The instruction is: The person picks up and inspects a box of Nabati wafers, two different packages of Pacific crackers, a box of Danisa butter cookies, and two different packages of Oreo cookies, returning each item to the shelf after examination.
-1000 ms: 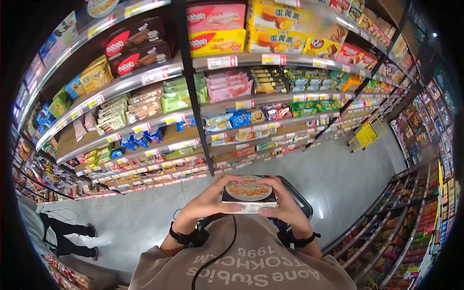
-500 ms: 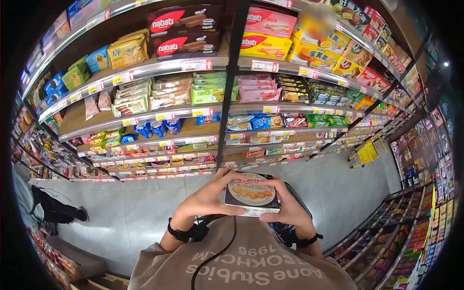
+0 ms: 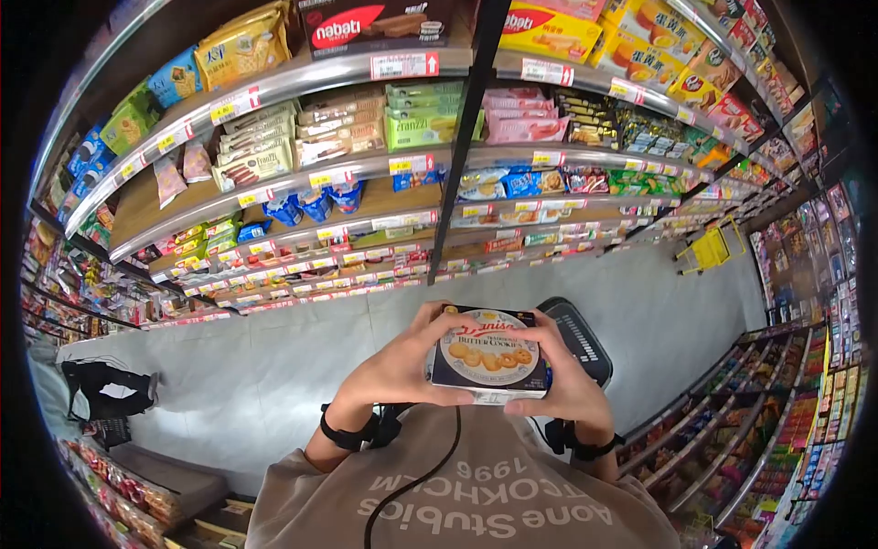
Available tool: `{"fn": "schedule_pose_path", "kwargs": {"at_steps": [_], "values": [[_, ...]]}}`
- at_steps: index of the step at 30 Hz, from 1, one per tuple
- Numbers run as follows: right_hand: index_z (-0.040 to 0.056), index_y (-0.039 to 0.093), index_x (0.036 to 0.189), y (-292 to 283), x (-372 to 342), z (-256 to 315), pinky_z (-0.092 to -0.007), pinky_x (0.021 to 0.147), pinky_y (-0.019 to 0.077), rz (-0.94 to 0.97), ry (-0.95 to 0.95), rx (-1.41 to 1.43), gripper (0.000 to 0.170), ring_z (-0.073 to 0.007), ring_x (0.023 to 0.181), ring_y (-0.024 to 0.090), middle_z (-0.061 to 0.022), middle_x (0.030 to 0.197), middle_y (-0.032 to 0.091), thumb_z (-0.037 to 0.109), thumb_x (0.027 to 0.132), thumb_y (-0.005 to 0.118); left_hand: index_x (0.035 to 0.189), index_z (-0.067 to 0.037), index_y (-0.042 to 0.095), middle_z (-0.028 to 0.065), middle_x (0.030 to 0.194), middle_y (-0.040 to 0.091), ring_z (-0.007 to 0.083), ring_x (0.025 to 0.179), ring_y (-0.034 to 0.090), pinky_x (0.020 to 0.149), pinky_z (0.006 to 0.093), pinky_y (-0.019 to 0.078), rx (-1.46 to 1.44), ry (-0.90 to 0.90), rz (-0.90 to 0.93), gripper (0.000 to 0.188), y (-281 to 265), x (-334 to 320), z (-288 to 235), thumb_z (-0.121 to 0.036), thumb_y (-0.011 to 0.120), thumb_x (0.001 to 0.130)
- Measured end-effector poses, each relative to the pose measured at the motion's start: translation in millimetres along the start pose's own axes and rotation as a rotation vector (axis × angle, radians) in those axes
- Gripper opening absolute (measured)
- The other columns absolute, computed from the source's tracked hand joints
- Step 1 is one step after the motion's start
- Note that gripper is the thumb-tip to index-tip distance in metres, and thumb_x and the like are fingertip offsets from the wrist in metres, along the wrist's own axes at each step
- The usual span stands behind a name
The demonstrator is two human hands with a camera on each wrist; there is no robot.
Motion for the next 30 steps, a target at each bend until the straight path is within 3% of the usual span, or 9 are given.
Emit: {"fn": "schedule_pose_path", "kwargs": {"at_steps": [2,3,11,18,21,27,30], "values": [[0.0056,0.046,0.143,10.4,0.9,-4.0,-0.0422,0.12,0.0298,0.004,0.004,-0.029,0.095,-0.031,0.147,0.03,-0.0215,0.153,0.025,0.023,0.065,0.096,0.141,-0.01,0.049,0.0195,0.134,0.045,0.0379,0.129,0.045,0.11,0.0428,0.039,-0.012,0.008,0.012,0.088,-1.9,-6.5,7.1,-0.034,0.092,0.068],[0.0063,0.05,0.138,13.8,2.5,3.1,-0.0451,0.118,0.0273,-0.071,0.007,0.095,0.086,-0.0381,0.146,0.027,-0.0233,0.144,0.043,0.028,0.068,0.094,0.141,-0.01,0.049,0.0191,0.133,0.045,0.0376,0.129,0.046,0.11,0.0428,0.0392,-0.022,0.003,0.022,0.088,-4.2,-9.3,9.1,-0.034,0.092,0.069],[0.0066,0.05,0.138,47.0,28.0,21.1,-0.0441,0.115,0.033,0.017,-0.012,-0.073,0.086,-0.0392,0.142,0.037,-0.0257,0.145,0.039,0.032,0.069,0.093,0.139,-0.01,0.05,0.0163,0.132,0.047,0.0356,0.128,0.046,0.11,0.0423,0.0383,-0.038,-0.011,-0.018,0.085,-34.0,-43.1,15.0,-0.033,0.092,0.069],[0.0078,0.05,0.14,55.6,45.9,32.2,-0.0449,0.114,0.0347,0.065,-0.033,-0.118,0.091,-0.042,0.14,0.04,-0.0274,0.147,0.036,0.037,0.066,0.094,0.141,-0.01,0.051,0.0228,0.137,0.042,0.0412,0.134,0.041,0.113,0.0438,0.0357,-0.06,-0.022,-0.093,0.088,-49.0,-59.2,17.2,-0.034,0.093,0.067],[0.0065,0.051,0.139,58.8,45.3,29.5,-0.0463,0.117,0.0293,0.079,0.027,-0.082,0.092,-0.0393,0.147,0.027,-0.0228,0.144,0.042,0.033,0.063,0.095,0.141,-0.011,0.051,0.024,0.138,0.041,0.0426,0.135,0.041,0.113,0.0449,0.0362,0.012,-0.036,-0.111,0.089,-52.6,-65.6,9.5,-0.035,0.093,0.066],[0.0065,0.051,0.139,54.1,47.0,29.0,-0.045,0.117,0.0294,0.051,0.067,0.002,0.091,-0.0392,0.147,0.027,-0.0228,0.144,0.042,0.033,0.064,0.095,0.141,-0.012,0.052,0.0244,0.137,0.041,0.0436,0.135,0.041,0.112,0.0463,0.0376,-0.044,-0.057,-0.119,0.089,-51.9,-60.1,15.1,-0.037,0.093,0.066],[0.0098,0.05,0.14,47.8,45.1,32.0,-0.0433,0.114,0.0355,0.038,0.017,-0.101,0.089,-0.0423,0.141,0.039,-0.0274,0.147,0.037,0.036,0.066,0.093,0.142,-0.012,0.051,0.0244,0.137,0.042,0.0435,0.135,0.041,0.112,0.0462,0.0378,-0.035,-0.045,-0.101,0.09,-50.6,-53.7,13.6,-0.038,0.093,0.066]]}}
Point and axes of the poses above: each hand's wrist, its own x-axis towards the middle knuckle, its own y-axis out of the palm, z = x × y, the point moved 9 cm from there along x, towards the middle knuckle
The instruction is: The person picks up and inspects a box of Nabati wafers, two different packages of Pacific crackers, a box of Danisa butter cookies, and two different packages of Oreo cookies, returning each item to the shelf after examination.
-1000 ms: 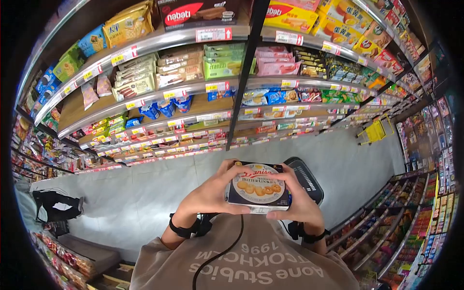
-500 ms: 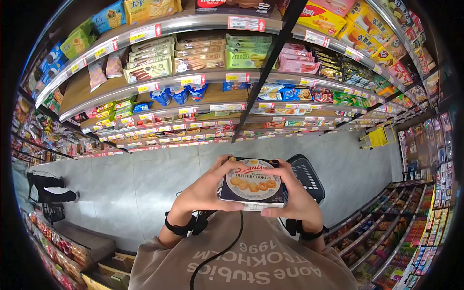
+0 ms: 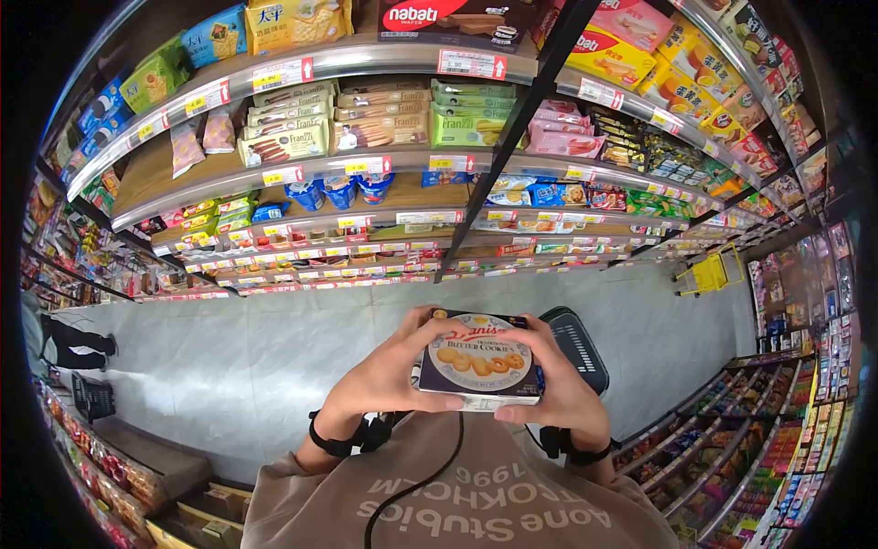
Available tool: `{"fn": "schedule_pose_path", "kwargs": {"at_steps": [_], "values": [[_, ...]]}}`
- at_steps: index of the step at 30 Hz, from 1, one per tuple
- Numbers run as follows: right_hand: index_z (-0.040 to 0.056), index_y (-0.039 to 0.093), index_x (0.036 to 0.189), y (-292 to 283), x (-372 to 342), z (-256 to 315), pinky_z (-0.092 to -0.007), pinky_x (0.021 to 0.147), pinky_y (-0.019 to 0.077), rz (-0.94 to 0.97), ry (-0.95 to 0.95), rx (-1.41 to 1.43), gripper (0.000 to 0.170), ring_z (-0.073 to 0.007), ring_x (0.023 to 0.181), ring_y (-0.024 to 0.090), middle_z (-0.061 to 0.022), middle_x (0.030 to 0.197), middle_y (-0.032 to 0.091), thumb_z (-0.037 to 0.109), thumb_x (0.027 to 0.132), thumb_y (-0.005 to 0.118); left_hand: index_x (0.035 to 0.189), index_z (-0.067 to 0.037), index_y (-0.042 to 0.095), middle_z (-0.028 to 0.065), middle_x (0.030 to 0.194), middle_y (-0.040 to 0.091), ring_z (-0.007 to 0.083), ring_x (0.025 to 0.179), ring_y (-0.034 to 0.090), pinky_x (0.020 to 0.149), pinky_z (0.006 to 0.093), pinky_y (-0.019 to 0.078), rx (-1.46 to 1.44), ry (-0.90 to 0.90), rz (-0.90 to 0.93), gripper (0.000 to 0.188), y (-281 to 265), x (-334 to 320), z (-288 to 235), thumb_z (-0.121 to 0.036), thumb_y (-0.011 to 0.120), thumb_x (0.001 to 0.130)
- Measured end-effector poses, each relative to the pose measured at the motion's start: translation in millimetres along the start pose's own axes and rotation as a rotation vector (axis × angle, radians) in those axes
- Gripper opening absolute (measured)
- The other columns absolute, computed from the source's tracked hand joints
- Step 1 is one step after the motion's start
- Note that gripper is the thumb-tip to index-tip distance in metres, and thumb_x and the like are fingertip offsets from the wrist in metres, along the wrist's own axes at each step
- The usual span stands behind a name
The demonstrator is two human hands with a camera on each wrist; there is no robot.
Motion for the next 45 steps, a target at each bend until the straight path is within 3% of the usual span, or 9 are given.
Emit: {"fn": "schedule_pose_path", "kwargs": {"at_steps": [8,10,18,22,25,28,35,42,45], "values": [[0.0088,0.049,0.141,-35.5,-19.0,18.8,-0.0457,0.116,0.033,-0.036,-0.152,-0.079,0.093,-0.0436,0.143,0.035,-0.0283,0.145,0.039,0.036,0.065,0.095,0.141,-0.009,0.051,0.0237,0.136,0.044,0.0426,0.132,0.041,0.113,0.0459,0.0358,0.16,0.136,0.027,0.091,14.9,21.2,-47.0,-0.042,0.093,0.067],[0.0092,0.049,0.142,-39.4,-22.1,8.5,-0.0469,0.116,0.0331,-0.017,-0.162,-0.023,0.094,-0.0442,0.144,0.033,-0.0279,0.145,0.039,0.037,0.065,0.096,0.141,-0.005,0.047,0.0202,0.141,0.046,0.0395,0.137,0.037,0.119,0.0484,0.0263,0.153,0.042,0.01,0.089,21.0,21.7,-53.9,-0.036,0.091,0.071],[0.0096,0.049,0.143,-62.9,-41.6,-11.9,-0.0486,0.116,0.0334,0.033,-0.231,0.007,0.095,-0.0412,0.146,0.028,-0.024,0.148,0.037,0.04,0.066,0.095,0.149,-0.005,0.039,0.0189,0.143,0.042,0.0361,0.135,0.04,0.115,0.0448,0.0319,0.157,0.032,-0.053,0.101,58.6,28.8,-73.4,-0.037,0.092,0.07],[0.0086,0.055,0.139,-87.9,-58.3,-25.4,-0.0471,0.116,0.0344,-0.01,-0.242,0.077,0.089,-0.0388,0.147,0.029,-0.0231,0.151,0.035,0.034,0.064,0.096,0.155,-0.003,0.027,0.0205,0.153,0.035,0.0378,0.142,0.035,0.117,0.0454,0.0283,0.216,0.093,-0.089,0.115,83.4,43.8,-81.9,-0.039,0.094,0.068],[0.0078,0.057,0.137,-106.7,-67.4,-45.0,-0.0458,0.115,0.0366,-0.01,-0.177,0.345,0.088,-0.0368,0.148,0.028,-0.0226,0.152,0.034,0.029,0.062,0.097,0.16,-0.007,0.013,0.0244,0.155,0.033,0.0413,0.141,0.034,0.118,0.0493,0.0289,0.154,0.04,-0.17,0.125,101.5,56.1,-89.6,-0.045,0.091,0.07],[0.0072,0.057,0.137,-134.2,-78.4,-56.4,-0.0463,0.114,0.0382,-0.058,-0.302,0.348,0.09,-0.037,0.149,0.027,-0.0223,0.152,0.033,0.026,0.059,0.099,0.16,-0.004,0.004,0.0234,0.163,0.016,0.0392,0.152,0.019,0.122,0.0458,0.0206,0.123,0.007,-0.151,0.134,124.6,73.7,-94.1,-0.043,0.093,0.068],[0.0082,0.058,0.132,-169.7,-118.1,-63.7,-0.0503,0.116,0.0323,-0.166,-0.55,0.279,0.094,-0.0404,0.143,0.035,-0.0245,0.153,0.029,0.033,0.053,0.1,0.159,-0.005,0.01,0.0348,0.147,0.025,0.0565,0.138,0.029,0.111,0.0567,0.0378,0.564,0.015,-0.004,0.134,171.7,97.7,-154.8,-0.054,0.092,0.065],[0.0129,0.038,0.144,-174.2,-129.3,-50.4,-0.0533,0.115,0.0394,-0.231,-0.771,0.439,0.114,-0.0435,0.142,0.035,-0.0255,0.152,0.022,0.034,0.052,0.101,0.154,-0.008,0.03,0.0305,0.137,0.033,0.0505,0.126,0.041,0.104,0.054,0.0441,0.796,0.144,-0.084,0.115,196.4,105.5,-218.9,-0.049,0.091,0.065],[0.015,0.037,0.145,-177.2,-125.0,-45.2,-0.0547,0.113,0.0427,-0.216,-0.854,0.46,0.115,-0.0462,0.143,0.031,-0.0263,0.151,0.022,0.035,0.052,0.101,0.152,-0.012,0.036,0.028,0.138,0.034,0.0458,0.117,0.048,0.099,0.0525,0.0456,0.842,0.232,-0.162,0.109,200.4,104.1,-235.7,-0.046,0.091,0.065]]}}
Point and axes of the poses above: each hand's wrist, its own x-axis towards the middle knuckle, its own y-axis out of the palm, z = x × y, the point moved 9 cm from there along x, towards the middle knuckle
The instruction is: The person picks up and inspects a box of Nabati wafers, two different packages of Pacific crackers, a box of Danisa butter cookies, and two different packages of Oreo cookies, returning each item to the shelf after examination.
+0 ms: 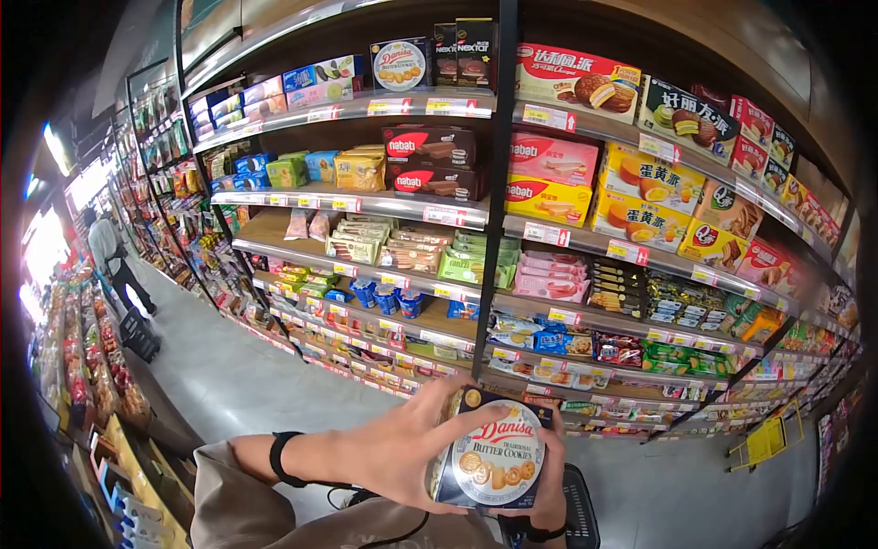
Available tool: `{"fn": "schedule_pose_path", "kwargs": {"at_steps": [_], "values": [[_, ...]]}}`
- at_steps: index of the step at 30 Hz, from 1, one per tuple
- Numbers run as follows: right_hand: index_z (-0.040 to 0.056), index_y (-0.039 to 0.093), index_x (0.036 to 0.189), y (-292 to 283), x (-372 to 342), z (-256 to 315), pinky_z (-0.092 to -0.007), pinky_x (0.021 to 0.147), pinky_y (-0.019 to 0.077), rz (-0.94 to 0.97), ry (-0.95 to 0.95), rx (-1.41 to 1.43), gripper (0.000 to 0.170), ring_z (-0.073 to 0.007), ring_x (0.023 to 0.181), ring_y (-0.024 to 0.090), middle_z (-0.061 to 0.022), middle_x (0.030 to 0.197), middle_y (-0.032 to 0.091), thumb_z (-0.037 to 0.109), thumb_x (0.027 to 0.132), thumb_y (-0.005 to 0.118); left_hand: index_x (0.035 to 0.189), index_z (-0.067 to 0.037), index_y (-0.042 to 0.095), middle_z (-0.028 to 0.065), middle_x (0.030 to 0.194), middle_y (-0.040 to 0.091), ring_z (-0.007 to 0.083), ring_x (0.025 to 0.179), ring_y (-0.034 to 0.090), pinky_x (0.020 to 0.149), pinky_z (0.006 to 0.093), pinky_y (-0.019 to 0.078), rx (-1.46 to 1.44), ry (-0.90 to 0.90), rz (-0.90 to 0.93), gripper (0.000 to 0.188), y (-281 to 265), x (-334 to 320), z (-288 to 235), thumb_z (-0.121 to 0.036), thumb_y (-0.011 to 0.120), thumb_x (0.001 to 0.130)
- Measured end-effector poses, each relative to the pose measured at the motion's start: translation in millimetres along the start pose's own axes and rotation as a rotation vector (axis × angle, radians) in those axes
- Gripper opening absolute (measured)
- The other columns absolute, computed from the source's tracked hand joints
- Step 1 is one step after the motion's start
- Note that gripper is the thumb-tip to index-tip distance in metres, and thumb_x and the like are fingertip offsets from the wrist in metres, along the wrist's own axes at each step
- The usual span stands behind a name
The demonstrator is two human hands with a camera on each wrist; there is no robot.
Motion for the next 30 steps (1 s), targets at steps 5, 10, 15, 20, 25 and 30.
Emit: {"fn": "schedule_pose_path", "kwargs": {"at_steps": [5,10,15,20,25,30], "values": [[0.0176,0.027,0.155,-12.0,21.7,-3.1,-0.0555,0.113,0.0422,-0.051,-0.018,0.215,0.122,-0.0455,0.146,0.026,-0.0256,0.157,0.016,0.036,0.059,0.099,0.149,-0.017,0.043,0.0289,0.139,0.037,0.0456,0.119,0.05,0.094,0.0504,0.0498,0.099,0.195,-0.1,0.102,-29.2,11.3,-10.0,-0.043,0.091,0.063],[0.0068,0.027,0.155,-43.5,48.0,-65.9,-0.0474,0.11,0.045,-0.512,0.415,0.833,0.106,-0.0329,0.138,0.045,-0.0199,0.149,0.043,0.03,0.072,0.09,0.139,-0.044,0.05,0.02,0.132,0.047,0.0371,0.119,0.056,0.087,0.0433,0.0529,0.479,0.499,-0.171,0.075,-75.5,7.0,-16.3,-0.027,0.082,0.074],[-0.0031,0.036,0.147,-13.5,151.6,-9.8,-0.0395,0.106,0.0463,-0.099,-0.137,0.232,0.087,-0.0236,0.128,0.056,-0.0154,0.137,0.056,0.023,0.079,0.084,0.136,-0.059,0.041,0.0094,0.128,0.051,0.0263,0.119,0.057,0.088,0.0375,0.055,1.002,0.803,-0.339,0.072,-119.5,-3.8,12.4,-0.023,0.073,0.083],[-0.0032,0.041,0.145,55.0,243.2,12.9,-0.0398,0.109,0.0458,-0.015,-0.135,0.04,0.087,-0.0288,0.13,0.056,-0.0186,0.14,0.055,0.001,0.071,0.087,0.135,-0.063,0.039,0.0076,0.128,0.046,0.0246,0.119,0.057,0.092,0.0377,0.0551,1.054,0.842,-0.453,0.075,-194.2,-13.2,65.8,-0.02,0.072,0.083],[-0.0044,0.047,0.142,103.1,320.2,6.6,-0.0368,0.106,0.0485,0.001,-0.24,-0.225,0.071,-0.024,0.127,0.057,-0.017,0.137,0.057,-0.011,0.077,0.077,0.138,-0.063,0.033,0.0106,0.138,0.044,0.0295,0.128,0.052,0.105,0.0495,0.0478,1.186,0.953,-0.56,0.081,-250.3,-17.9,137.3,-0.031,0.079,0.078],[-0.0041,0.05,0.138,151.5,392.2,36.0,-0.0328,0.099,0.0542,0.0,-0.511,-0.411,0.058,-0.0231,0.127,0.055,-0.0157,0.139,0.054,-0.013,0.084,0.069,0.145,-0.058,0.036,0.0207,0.159,0.029,0.0437,0.142,0.038,0.118,0.0615,0.0288,1.123,0.947,-0.524,0.085,-319.7,-6.6,180.7,-0.062,0.08,0.072]]}}
Point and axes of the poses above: each hand's wrist, its own x-axis towards the middle knuckle, its own y-axis out of the palm, z = x × y, the point moved 9 cm from there along x, towards the middle knuckle
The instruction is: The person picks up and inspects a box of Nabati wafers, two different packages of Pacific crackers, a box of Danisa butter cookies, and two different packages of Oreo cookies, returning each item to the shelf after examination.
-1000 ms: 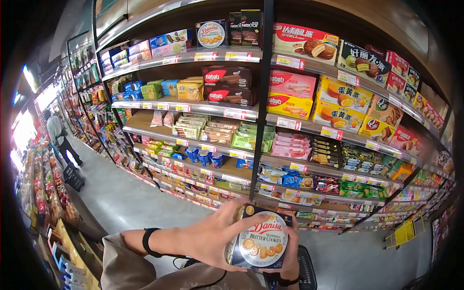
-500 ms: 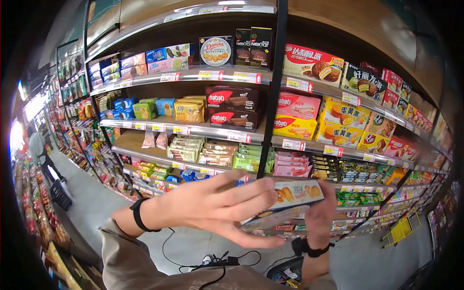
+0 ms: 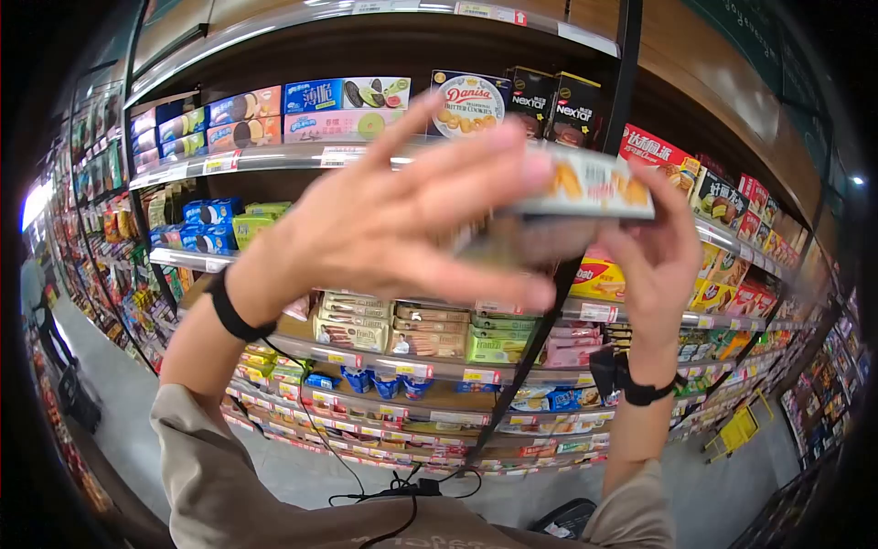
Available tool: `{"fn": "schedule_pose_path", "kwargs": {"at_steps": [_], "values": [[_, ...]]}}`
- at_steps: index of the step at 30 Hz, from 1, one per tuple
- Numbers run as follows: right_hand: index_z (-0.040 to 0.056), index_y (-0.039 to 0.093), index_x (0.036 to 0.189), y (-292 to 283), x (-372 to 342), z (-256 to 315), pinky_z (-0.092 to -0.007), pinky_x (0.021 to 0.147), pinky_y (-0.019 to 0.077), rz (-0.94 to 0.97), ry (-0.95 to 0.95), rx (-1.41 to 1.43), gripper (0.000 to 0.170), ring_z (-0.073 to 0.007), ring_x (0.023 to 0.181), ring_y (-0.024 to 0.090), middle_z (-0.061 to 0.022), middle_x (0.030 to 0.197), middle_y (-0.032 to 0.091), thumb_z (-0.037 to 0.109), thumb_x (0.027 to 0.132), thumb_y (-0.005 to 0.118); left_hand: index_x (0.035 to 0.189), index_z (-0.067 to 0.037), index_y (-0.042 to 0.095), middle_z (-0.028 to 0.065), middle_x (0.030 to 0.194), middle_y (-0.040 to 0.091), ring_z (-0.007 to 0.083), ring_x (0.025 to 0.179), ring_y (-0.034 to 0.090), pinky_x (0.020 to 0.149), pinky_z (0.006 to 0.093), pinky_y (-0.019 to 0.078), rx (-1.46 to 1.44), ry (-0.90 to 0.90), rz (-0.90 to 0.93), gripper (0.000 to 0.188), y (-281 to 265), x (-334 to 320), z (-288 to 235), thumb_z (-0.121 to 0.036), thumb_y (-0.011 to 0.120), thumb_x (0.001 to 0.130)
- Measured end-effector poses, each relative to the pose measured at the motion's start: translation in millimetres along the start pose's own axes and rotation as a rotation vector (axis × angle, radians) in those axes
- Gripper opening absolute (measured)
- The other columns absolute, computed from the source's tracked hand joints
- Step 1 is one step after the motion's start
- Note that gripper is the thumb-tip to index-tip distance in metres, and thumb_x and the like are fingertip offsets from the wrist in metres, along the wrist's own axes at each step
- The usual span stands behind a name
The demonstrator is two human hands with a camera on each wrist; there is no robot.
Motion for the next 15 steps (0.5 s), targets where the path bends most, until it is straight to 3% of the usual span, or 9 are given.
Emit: {"fn": "schedule_pose_path", "kwargs": {"at_steps": [2,3,5,6,9,10,15], "values": [[-0.0023,0.051,0.138,9.5,28.1,-1.3,-0.032,0.099,0.0543,-0.071,-0.115,-0.07,0.056,-0.0222,0.129,0.053,-0.014,0.139,0.053,-0.015,0.085,0.066,0.152,-0.05,0.035,0.026,0.165,0.018,0.052,0.148,0.024,0.117,0.0671,0.022,-0.215,-0.104,0.1,0.096,-2.0,0.6,35.8,-0.073,0.075,0.068],[-0.0014,0.051,0.137,13.1,40.9,0.2,-0.0314,0.099,0.0545,-0.086,-0.206,-0.122,0.055,-0.0217,0.13,0.052,-0.013,0.139,0.053,-0.016,0.086,0.065,0.159,-0.035,0.03,0.027,0.164,0.017,0.0515,0.149,0.023,0.118,0.064,0.0218,-0.253,-0.11,0.05,0.108,-5.5,1.9,49.1,-0.073,0.075,0.069],[-0.0005,0.053,0.136,18.8,61.7,-4.8,-0.0299,0.1,0.0535,-0.132,-0.254,-0.166,0.053,-0.0203,0.129,0.053,-0.0108,0.137,0.055,-0.015,0.087,0.064,0.162,-0.018,0.024,0.0275,0.165,0.015,0.0502,0.15,0.02,0.12,0.0596,0.021,-0.266,-0.187,-0.024,0.117,-0.4,2.3,72.0,-0.072,0.074,0.072],[-0.0003,0.054,0.136,21.2,72.4,-10.3,-0.03,0.1,0.0532,-0.146,-0.275,-0.156,0.052,-0.0196,0.127,0.054,-0.0106,0.135,0.057,-0.014,0.086,0.065,0.161,-0.006,0.02,0.0259,0.166,0.014,0.0453,0.152,0.019,0.122,0.0518,0.0216,-0.251,-0.154,-0.046,0.115,1.3,2.9,78.0,-0.064,0.075,0.078],[0.0,0.056,0.134,25.6,89.0,-38.7,-0.0304,0.099,0.0523,-0.181,-0.199,-0.104,0.051,-0.0182,0.122,0.058,-0.01,0.129,0.062,-0.012,0.086,0.068,0.161,-0.006,0.02,0.0236,0.167,0.015,0.0409,0.153,0.02,0.122,0.0467,0.0232,-0.26,-0.223,0.011,0.105,17.5,-7.0,106.2,-0.052,0.074,0.084],[0.0,0.057,0.133,25.1,96.6,-48.6,-0.0305,0.098,0.052,-0.193,-0.162,-0.088,0.05,-0.0179,0.12,0.059,-0.0099,0.127,0.064,-0.011,0.086,0.069,0.161,-0.006,0.019,0.0197,0.167,0.016,0.0369,0.154,0.019,0.123,0.0433,0.0232,-0.334,-0.264,0.007,0.095,20.1,-8.0,112.9,-0.04,0.071,0.089],[0.0067,0.06,0.133,29.1,111.7,-81.9,-0.0304,0.097,0.052,-0.232,-0.154,-0.15,0.051,-0.0173,0.111,0.063,-0.01,0.124,0.066,-0.009,0.086,0.07,0.161,-0.009,0.024,0.0138,0.168,0.018,0.0347,0.154,0.019,0.123,0.0442,0.0237,-0.303,-0.341,0.114,0.084,47.3,-10.8,141.8,-0.033,0.067,0.093]]}}
Point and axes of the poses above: each hand's wrist, its own x-axis towards the middle knuckle, its own y-axis out of the palm, z = x × y, the point moved 9 cm from there along x, towards the middle knuckle
